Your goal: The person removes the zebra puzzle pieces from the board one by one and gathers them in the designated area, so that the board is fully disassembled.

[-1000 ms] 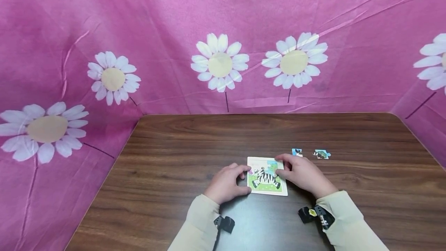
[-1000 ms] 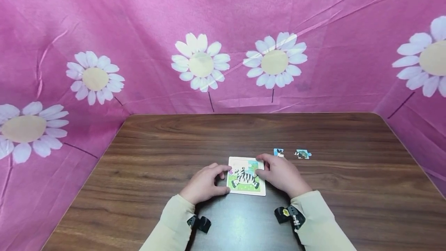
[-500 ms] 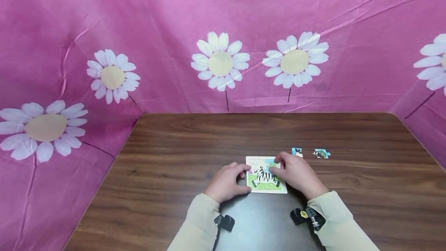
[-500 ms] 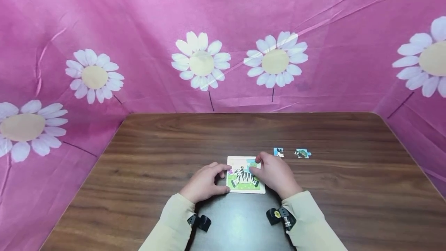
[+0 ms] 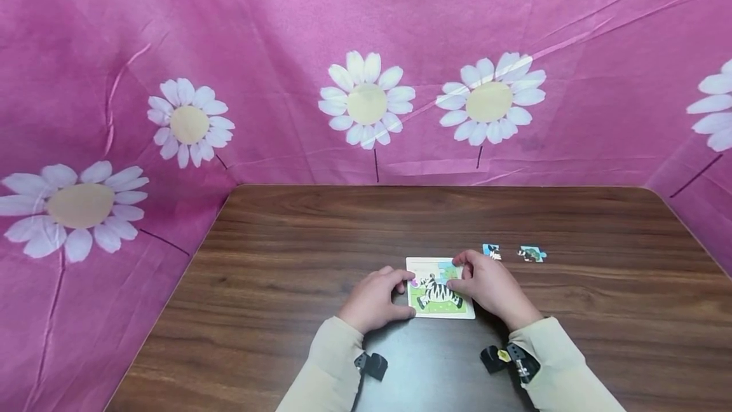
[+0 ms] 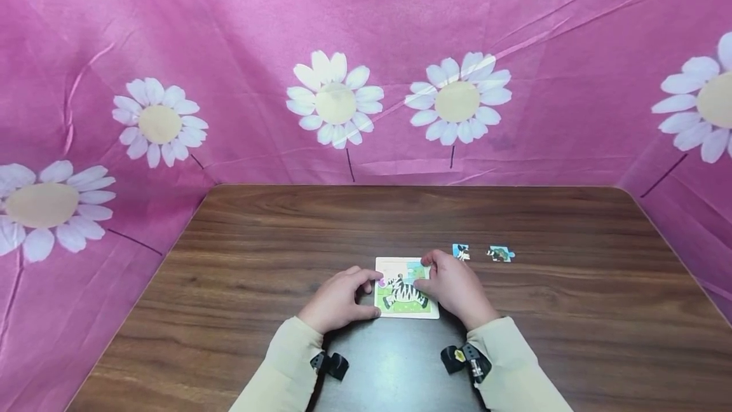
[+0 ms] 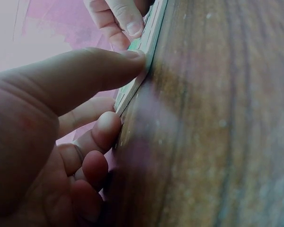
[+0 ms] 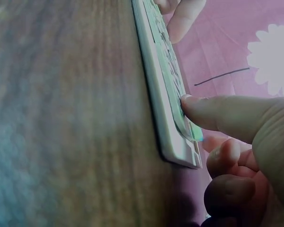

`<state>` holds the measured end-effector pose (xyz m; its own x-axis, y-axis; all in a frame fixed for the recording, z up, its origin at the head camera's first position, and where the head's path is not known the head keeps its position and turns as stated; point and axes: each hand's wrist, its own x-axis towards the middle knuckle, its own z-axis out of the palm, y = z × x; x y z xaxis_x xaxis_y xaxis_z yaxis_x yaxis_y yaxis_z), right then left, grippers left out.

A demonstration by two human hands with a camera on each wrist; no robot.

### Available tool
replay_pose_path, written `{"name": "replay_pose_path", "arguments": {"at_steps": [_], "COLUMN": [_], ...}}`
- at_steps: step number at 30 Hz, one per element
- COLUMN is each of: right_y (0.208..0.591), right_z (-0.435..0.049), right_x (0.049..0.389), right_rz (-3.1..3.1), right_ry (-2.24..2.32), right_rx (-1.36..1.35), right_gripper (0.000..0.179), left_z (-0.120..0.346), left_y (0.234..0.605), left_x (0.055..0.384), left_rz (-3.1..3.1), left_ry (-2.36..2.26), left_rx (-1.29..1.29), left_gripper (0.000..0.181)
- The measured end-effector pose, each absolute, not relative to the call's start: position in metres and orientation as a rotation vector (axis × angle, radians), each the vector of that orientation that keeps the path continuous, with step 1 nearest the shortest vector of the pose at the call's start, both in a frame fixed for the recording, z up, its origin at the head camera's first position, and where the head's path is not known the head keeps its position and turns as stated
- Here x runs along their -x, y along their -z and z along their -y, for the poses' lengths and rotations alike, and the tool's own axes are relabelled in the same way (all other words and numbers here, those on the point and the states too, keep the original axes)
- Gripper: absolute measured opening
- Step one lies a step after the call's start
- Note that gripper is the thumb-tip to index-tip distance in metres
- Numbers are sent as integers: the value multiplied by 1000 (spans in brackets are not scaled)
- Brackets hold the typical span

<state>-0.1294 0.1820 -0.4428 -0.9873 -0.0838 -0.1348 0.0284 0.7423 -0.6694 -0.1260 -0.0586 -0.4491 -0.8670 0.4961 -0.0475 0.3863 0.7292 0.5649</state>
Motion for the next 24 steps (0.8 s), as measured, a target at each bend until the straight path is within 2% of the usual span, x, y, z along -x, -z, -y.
{"name": "replay_pose_path", "arguments": {"at_steps": [7,17,24], "right_y": [445,449,449], "right_z": [-183,-184,-186], "right_x": [129,128,128], "right_rz": [-2813,-2790,-2827], "right_ry": [1143,1252,1226], "right_rx": [90,163,169], "right_gripper": [39,29,30], "left_z": [59,58,58], "left_y": [448,449,449], "left_x": [125,126,126], "left_rz": [-2730,-2735,-2747], "left_ry": [-843,-829,-817], "left_rx": [-707,-714,-721], "left_gripper": [59,60,60]}}
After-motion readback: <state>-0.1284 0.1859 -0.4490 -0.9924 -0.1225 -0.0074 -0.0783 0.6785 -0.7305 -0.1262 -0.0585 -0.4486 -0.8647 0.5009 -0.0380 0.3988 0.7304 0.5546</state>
